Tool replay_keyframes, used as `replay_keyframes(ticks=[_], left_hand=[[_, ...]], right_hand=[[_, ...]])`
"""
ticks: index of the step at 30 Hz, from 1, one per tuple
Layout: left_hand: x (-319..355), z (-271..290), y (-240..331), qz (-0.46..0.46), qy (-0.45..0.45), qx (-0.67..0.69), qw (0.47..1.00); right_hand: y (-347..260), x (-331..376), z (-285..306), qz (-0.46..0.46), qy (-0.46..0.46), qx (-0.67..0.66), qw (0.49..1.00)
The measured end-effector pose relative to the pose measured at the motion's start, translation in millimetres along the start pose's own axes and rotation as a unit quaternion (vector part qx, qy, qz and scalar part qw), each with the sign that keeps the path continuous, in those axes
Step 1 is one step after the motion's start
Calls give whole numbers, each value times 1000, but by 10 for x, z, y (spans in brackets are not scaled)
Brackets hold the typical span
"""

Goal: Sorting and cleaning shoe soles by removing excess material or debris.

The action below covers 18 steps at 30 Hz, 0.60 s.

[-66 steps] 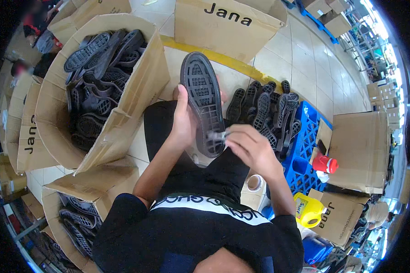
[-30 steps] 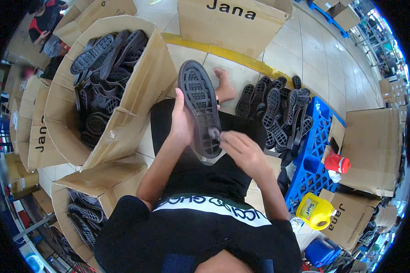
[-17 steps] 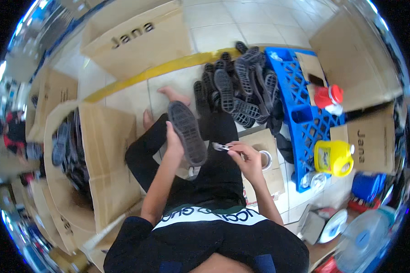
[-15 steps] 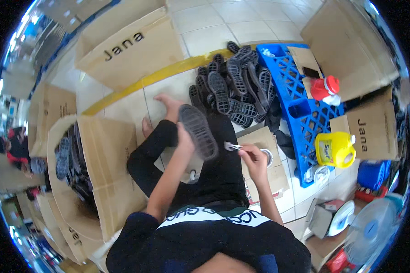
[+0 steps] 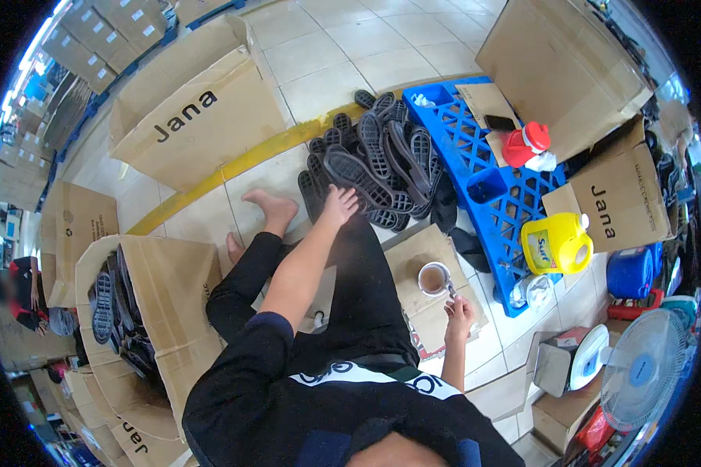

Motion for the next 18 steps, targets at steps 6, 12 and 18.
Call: replay_keyframes(ticks=[6, 12, 18], left_hand=[[555, 214, 136, -8, -82, 25, 996], [1785, 886, 169, -32, -108, -180, 977], [3052, 2148, 580, -143, 79, -206, 965]], right_hand=[[483, -630, -123, -18, -48, 27, 998], [364, -1068, -352, 150, 18, 407, 901], [641, -1202, -570, 210, -27, 552, 806]])
Point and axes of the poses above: each hand's wrist, its own x-axis away from the middle knuckle, its own z-axis out of the back of the hand, y = z × x, the point moved 6 cm from there along -x, towards the middle knuckle, and after that the axes turned 14 degrees about x, right-handed, at the moved point
